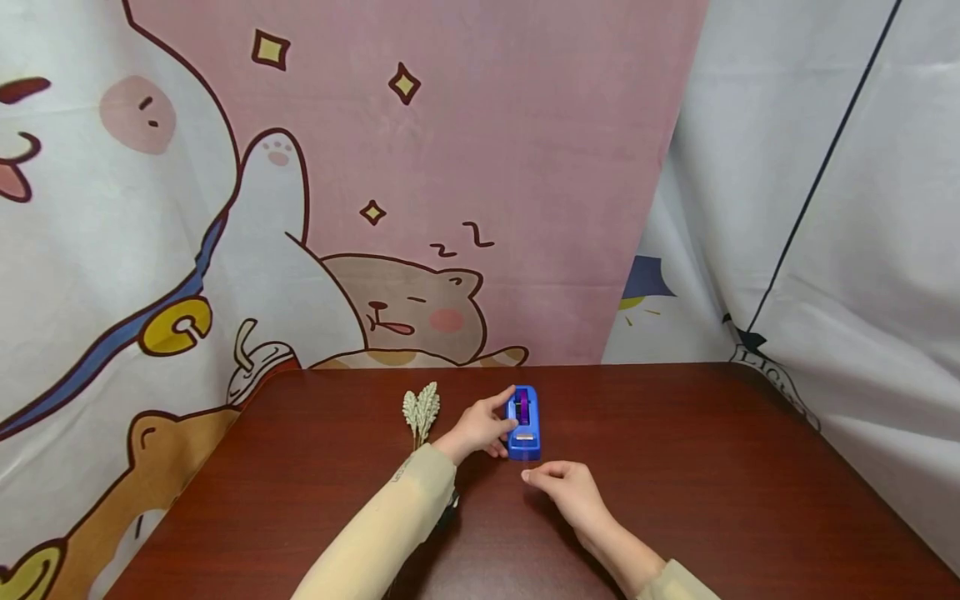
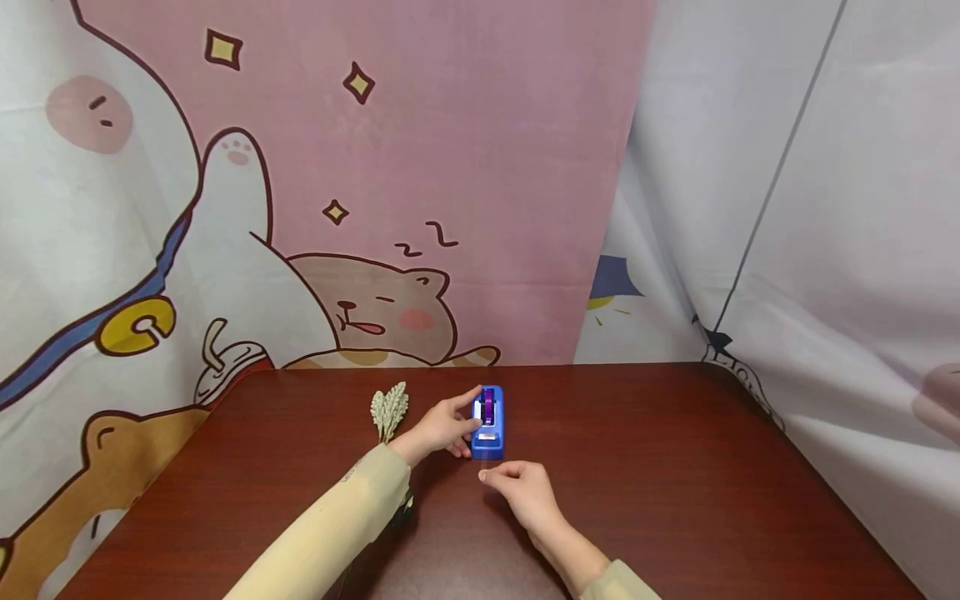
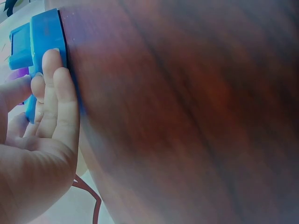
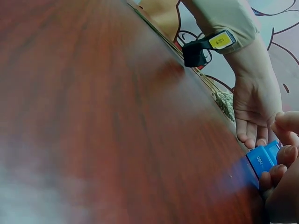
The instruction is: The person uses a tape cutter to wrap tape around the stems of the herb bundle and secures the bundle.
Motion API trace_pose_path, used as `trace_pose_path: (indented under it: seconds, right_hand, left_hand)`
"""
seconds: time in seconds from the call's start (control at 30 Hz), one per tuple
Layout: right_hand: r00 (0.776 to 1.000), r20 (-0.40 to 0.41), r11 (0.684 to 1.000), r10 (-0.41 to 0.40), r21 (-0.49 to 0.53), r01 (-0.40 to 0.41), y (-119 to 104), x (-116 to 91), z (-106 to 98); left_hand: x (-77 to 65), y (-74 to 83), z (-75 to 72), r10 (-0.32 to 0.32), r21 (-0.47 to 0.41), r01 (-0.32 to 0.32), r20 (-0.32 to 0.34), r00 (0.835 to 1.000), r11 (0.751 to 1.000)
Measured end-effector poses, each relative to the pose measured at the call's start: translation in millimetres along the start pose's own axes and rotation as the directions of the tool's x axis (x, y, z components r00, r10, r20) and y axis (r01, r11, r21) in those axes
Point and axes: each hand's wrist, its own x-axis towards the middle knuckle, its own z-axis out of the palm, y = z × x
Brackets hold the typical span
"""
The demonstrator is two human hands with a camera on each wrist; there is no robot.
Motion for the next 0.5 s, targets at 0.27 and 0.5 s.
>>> trace_pose_path:
  seconds: [0.27, 0.5]
  right_hand:
    - [0.999, 0.039, 1.0, 0.03, -0.011, -0.029, -1, -11, -1]
    - [0.998, 0.057, 1.0, 0.03, -0.004, -0.03, -1, -20, -3]
  left_hand:
    - [-1.4, 2.0, -1.2, 0.005, -0.001, -0.005, 0.003, 1.0, 1.0]
    - [-2.4, 2.6, -0.5, 0.004, 0.003, -0.004, 0.011, 1.0, 1.0]
